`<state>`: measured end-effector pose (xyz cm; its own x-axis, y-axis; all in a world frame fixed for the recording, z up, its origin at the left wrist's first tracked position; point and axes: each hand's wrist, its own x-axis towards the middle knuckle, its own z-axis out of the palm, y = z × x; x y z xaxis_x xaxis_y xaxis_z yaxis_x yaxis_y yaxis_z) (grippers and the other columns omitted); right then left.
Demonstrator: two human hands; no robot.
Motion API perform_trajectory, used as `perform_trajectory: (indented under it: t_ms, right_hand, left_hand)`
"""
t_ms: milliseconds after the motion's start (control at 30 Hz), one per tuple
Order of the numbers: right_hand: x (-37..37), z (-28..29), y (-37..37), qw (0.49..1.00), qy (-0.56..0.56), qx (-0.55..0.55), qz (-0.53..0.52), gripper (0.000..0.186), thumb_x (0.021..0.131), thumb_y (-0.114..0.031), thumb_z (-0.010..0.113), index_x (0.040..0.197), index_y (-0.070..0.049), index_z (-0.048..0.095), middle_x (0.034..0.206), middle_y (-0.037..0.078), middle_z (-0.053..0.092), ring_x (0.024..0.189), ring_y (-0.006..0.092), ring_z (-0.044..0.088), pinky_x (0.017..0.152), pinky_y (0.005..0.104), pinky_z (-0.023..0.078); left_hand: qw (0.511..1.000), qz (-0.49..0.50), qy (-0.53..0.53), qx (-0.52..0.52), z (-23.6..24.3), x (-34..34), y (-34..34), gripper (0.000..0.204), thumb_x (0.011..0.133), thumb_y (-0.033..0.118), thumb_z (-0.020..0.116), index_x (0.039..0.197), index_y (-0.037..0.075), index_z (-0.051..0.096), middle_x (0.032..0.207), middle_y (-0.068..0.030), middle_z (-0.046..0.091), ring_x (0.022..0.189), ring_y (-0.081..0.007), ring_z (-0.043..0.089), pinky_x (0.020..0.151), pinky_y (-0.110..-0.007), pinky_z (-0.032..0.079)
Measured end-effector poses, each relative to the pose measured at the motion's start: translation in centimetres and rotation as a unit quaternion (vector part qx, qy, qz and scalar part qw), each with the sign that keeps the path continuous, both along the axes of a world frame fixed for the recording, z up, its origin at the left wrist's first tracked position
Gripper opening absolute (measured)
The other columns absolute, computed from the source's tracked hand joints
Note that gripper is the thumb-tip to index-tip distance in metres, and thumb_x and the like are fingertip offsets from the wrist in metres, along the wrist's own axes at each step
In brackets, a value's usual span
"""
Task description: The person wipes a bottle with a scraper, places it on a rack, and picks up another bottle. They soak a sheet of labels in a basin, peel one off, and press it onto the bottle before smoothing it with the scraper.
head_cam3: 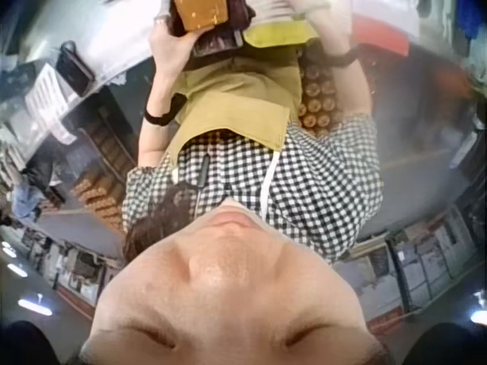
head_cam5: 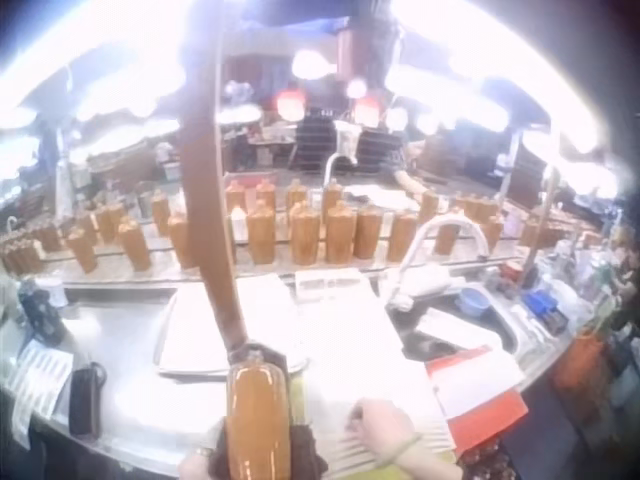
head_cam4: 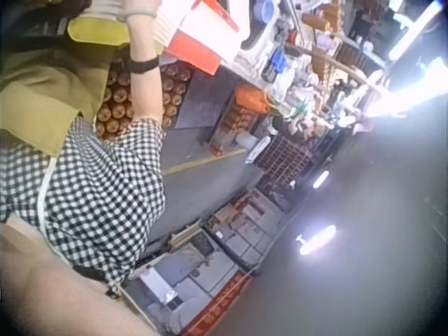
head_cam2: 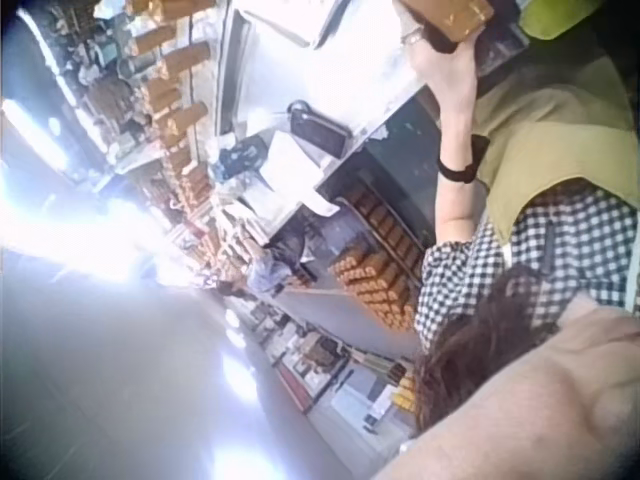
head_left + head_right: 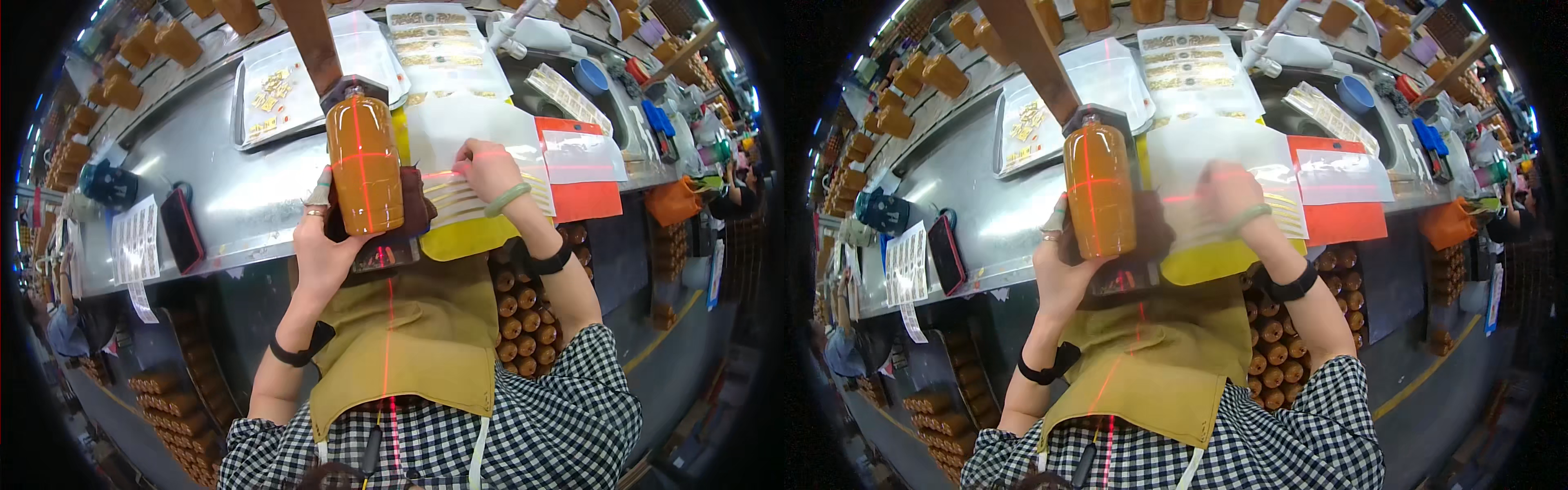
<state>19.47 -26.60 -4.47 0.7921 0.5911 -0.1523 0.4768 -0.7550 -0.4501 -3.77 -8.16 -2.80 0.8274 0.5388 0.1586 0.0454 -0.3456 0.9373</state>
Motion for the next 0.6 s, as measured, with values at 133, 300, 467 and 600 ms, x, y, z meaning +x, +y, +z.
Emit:
perform_trajectory:
  t_ms: [133, 300, 467, 600]
  right_hand:
    - [-0.4, 1.3, -1.2, 0.973, -0.210, -0.039, 0.083, 0.010, 0.089, -0.016, 0.071, 0.094, -0.007, 0.072, 0.095, 0.015, 0.068, 0.093, 0.0346, 0.066, 0.078, 0.0470, 0.055]
    - [-3.3, 6.0, -1.3, 0.981, -0.086, 0.164, 0.061, 0.009, 0.095, -0.010, 0.069, 0.094, -0.001, 0.067, 0.086, 0.011, 0.063, 0.075, 0.0245, 0.063, 0.069, 0.0350, 0.050]
    - [-8.9, 9.5, 0.3, 0.943, 0.058, 0.312, 0.104, 0.007, 0.099, -0.006, 0.065, 0.096, 0.001, 0.066, 0.086, 0.006, 0.062, 0.073, 0.0118, 0.051, 0.069, 0.0276, 0.044]
    - [-11.7, 9.5, 1.4, 0.910, 0.096, 0.358, 0.186, 0.006, 0.095, -0.006, 0.067, 0.098, 0.000, 0.068, 0.086, 0.012, 0.064, 0.070, 0.0262, 0.060, 0.065, 0.0341, 0.048]
  left_hand:
    - [0.987, 0.019, -0.038, 0.152, 0.0, -0.5, -0.4, 0.099, 0.074, 0.004, 0.091, 0.157, -0.001, 0.037, 0.139, -0.0160, 0.064, 0.128, -0.0250, 0.061, 0.109, -0.039, 0.049]
    - [0.999, 0.018, -0.039, -0.018, -0.3, -0.3, -0.2, 0.097, 0.070, 0.014, 0.094, 0.152, 0.000, 0.046, 0.135, -0.0173, 0.062, 0.119, -0.0285, 0.065, 0.101, -0.039, 0.053]
    - [0.996, 0.026, -0.027, 0.086, -0.8, -0.3, 0.2, 0.102, 0.069, 0.013, 0.094, 0.155, -0.001, 0.041, 0.132, -0.0172, 0.062, 0.116, -0.0303, 0.065, 0.098, -0.040, 0.053]
    - [0.999, 0.013, -0.026, 0.028, -0.7, -0.7, -0.1, 0.096, 0.076, 0.010, 0.088, 0.157, -0.002, 0.038, 0.135, -0.0195, 0.060, 0.122, -0.0325, 0.061, 0.107, -0.042, 0.047]
